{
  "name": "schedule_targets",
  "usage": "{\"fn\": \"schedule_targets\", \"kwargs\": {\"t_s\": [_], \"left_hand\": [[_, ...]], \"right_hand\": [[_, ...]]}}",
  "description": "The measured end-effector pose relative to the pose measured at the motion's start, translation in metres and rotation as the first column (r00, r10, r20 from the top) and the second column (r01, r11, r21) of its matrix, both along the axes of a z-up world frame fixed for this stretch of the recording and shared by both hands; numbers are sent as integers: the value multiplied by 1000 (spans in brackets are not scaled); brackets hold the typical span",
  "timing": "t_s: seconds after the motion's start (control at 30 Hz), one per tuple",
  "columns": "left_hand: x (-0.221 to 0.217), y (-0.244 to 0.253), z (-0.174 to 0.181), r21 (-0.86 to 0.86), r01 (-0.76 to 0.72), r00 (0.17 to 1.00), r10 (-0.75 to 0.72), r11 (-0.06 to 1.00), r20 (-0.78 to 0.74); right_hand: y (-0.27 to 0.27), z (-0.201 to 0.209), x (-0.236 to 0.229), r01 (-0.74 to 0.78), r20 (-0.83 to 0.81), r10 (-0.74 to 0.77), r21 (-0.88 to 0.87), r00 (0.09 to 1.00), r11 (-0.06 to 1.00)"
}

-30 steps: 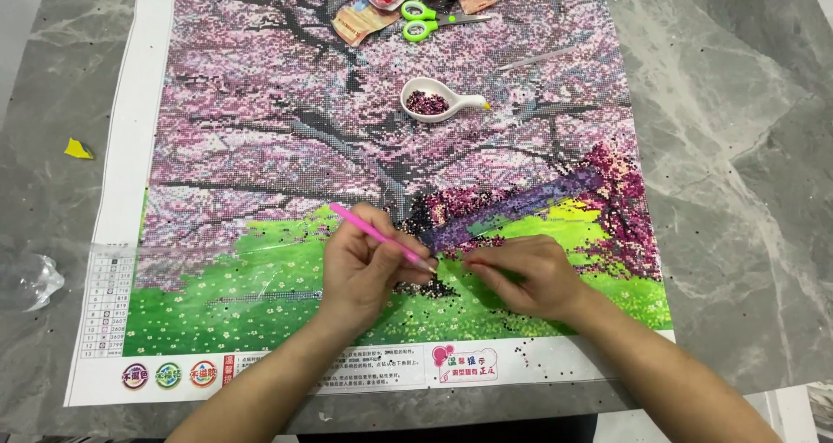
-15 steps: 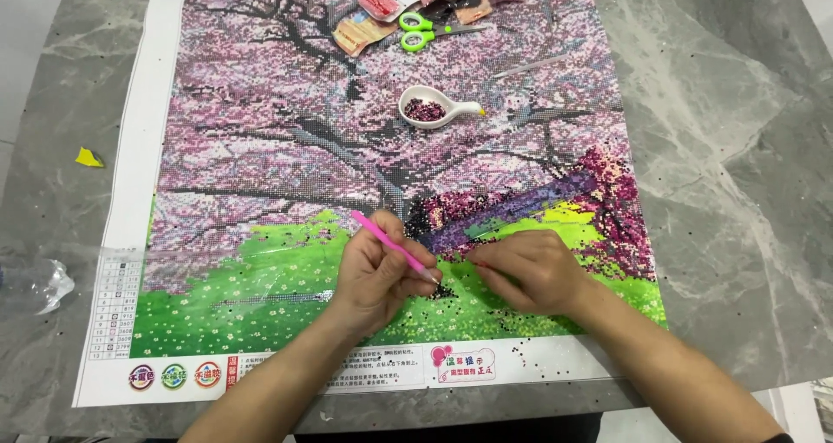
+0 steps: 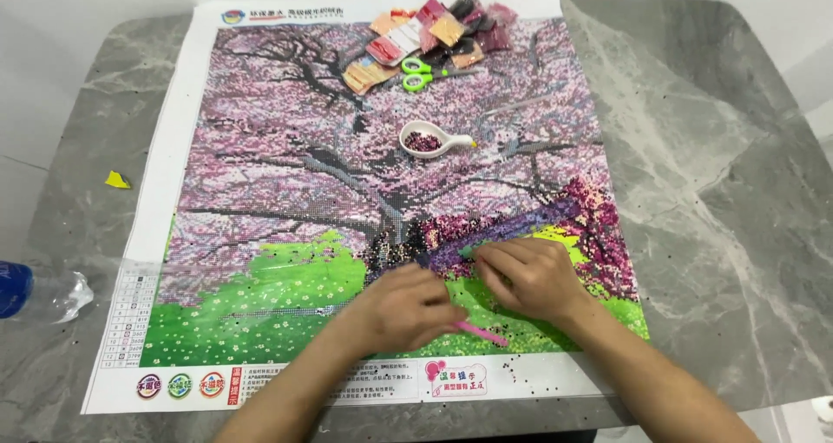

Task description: The person is performing diamond painting, which involves using a specialized pen tool to pick up small resin diamonds and place them onto a sticky, color-coded canvas, and then using a ruler to align the rows.

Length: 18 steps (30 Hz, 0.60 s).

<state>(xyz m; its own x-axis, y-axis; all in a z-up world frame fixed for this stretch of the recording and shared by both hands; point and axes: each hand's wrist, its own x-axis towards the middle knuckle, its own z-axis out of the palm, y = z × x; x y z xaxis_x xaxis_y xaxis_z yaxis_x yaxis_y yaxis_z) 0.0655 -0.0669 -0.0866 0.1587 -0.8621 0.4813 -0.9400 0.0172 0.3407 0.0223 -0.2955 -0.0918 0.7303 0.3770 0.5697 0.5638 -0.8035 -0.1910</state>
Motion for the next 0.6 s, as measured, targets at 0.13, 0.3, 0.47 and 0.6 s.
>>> {"fn": "schedule_targets", "kwargs": {"t_s": [0.13,0.3,0.47,0.6], "left_hand": [[-11,-6,-27,-3,49,999,-49,999,-19],[-14,-7,-23,191,-10,999,3,982,40],[-36,11,11,-158,-31,999,32,987,3],[-72,25,47,-243,-7,997,-11,970,-73]], "right_hand": [[-1,-1,-1,-156,47,157,-21,986,987],[1,-2,-5,-162,-10,163,26,987,986],[1,-1,-7,-170,33,169,26,985,985],[0,-7,-6,-199,47,197,39,979,979]]}}
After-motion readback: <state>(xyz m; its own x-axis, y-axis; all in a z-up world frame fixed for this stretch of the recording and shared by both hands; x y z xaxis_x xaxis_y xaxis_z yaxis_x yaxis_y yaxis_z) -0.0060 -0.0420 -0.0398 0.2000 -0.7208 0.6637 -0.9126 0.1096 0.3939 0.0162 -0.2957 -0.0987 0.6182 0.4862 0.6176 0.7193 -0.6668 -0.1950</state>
